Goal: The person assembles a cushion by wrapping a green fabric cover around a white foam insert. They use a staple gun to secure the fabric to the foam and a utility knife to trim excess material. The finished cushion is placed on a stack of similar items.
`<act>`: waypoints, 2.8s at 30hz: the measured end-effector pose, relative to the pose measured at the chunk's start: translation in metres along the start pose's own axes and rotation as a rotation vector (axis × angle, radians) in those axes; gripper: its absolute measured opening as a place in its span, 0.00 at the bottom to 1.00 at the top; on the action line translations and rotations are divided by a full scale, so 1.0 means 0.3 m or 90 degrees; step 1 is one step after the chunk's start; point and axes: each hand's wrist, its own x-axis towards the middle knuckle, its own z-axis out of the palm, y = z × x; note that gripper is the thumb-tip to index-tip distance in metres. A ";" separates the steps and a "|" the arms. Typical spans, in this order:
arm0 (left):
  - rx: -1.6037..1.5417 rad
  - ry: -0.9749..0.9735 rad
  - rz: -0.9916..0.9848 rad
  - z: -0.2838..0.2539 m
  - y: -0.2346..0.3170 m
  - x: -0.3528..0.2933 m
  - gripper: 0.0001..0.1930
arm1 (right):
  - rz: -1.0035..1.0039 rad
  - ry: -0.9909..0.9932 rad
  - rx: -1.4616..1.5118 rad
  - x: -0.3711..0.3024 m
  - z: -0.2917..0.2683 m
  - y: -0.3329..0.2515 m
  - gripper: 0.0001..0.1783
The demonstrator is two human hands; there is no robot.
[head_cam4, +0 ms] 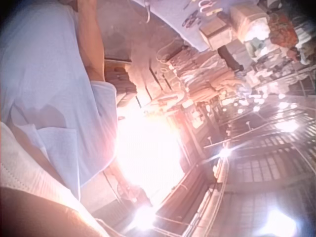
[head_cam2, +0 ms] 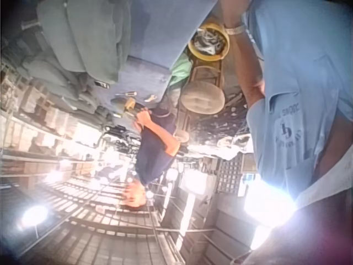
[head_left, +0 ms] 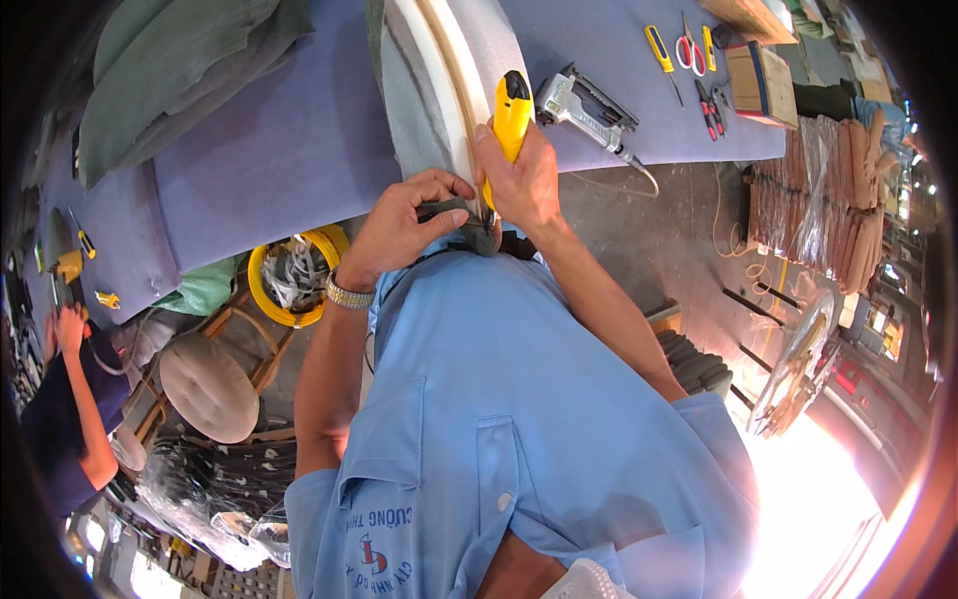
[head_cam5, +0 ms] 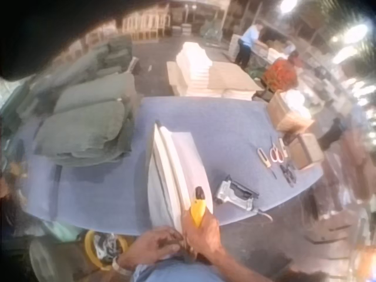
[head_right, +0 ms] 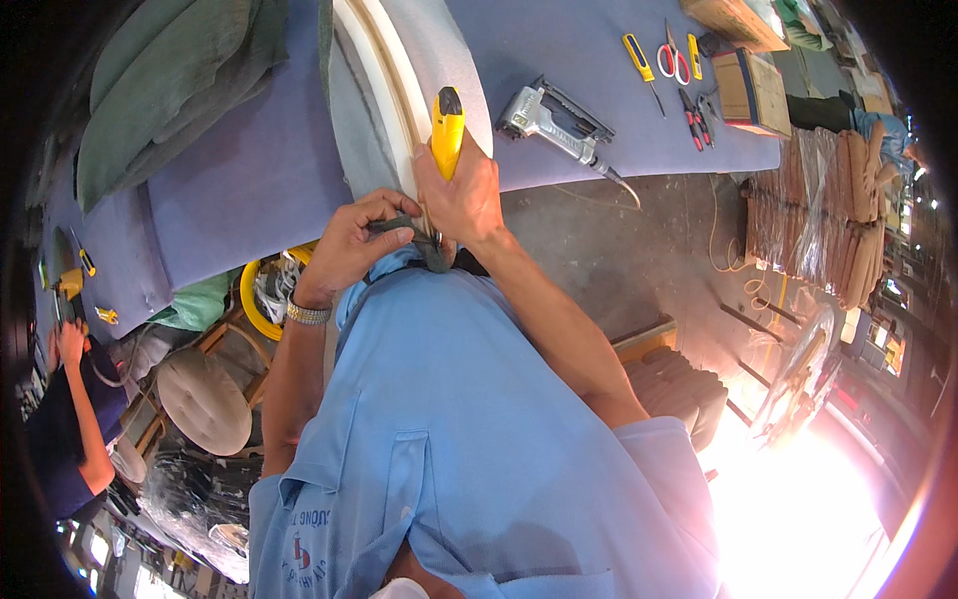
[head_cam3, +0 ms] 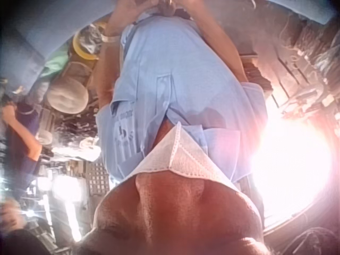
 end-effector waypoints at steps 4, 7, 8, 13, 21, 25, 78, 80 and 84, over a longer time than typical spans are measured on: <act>-0.014 -0.022 0.000 -0.013 0.012 -0.006 0.10 | -0.015 -0.002 0.023 0.013 0.003 0.000 0.12; -0.018 -0.017 0.016 -0.018 0.005 -0.014 0.08 | -0.016 -0.017 0.015 0.018 -0.010 -0.018 0.11; -0.013 -0.013 0.018 -0.020 0.002 -0.015 0.08 | -0.013 -0.015 0.013 0.018 -0.008 -0.025 0.11; -0.002 -0.021 -0.012 -0.031 -0.002 -0.015 0.08 | -0.037 0.000 -0.014 0.005 0.001 -0.015 0.11; -0.016 -0.011 -0.014 -0.015 0.016 -0.010 0.07 | -0.003 -0.031 -0.050 -0.002 -0.012 -0.025 0.14; 0.008 -0.014 0.008 -0.014 0.012 -0.003 0.07 | -0.013 -0.017 -0.067 0.001 -0.006 0.006 0.16; 0.343 -0.001 0.101 0.051 0.086 -0.039 0.10 | -0.008 -0.038 -0.012 0.007 -0.022 -0.001 0.17; 0.334 -0.013 0.087 0.045 0.092 -0.040 0.10 | -0.008 -0.047 -0.014 0.009 -0.019 0.001 0.17; 0.340 -0.022 0.102 0.036 0.096 -0.040 0.10 | 0.006 -0.067 -0.048 0.008 -0.018 -0.022 0.19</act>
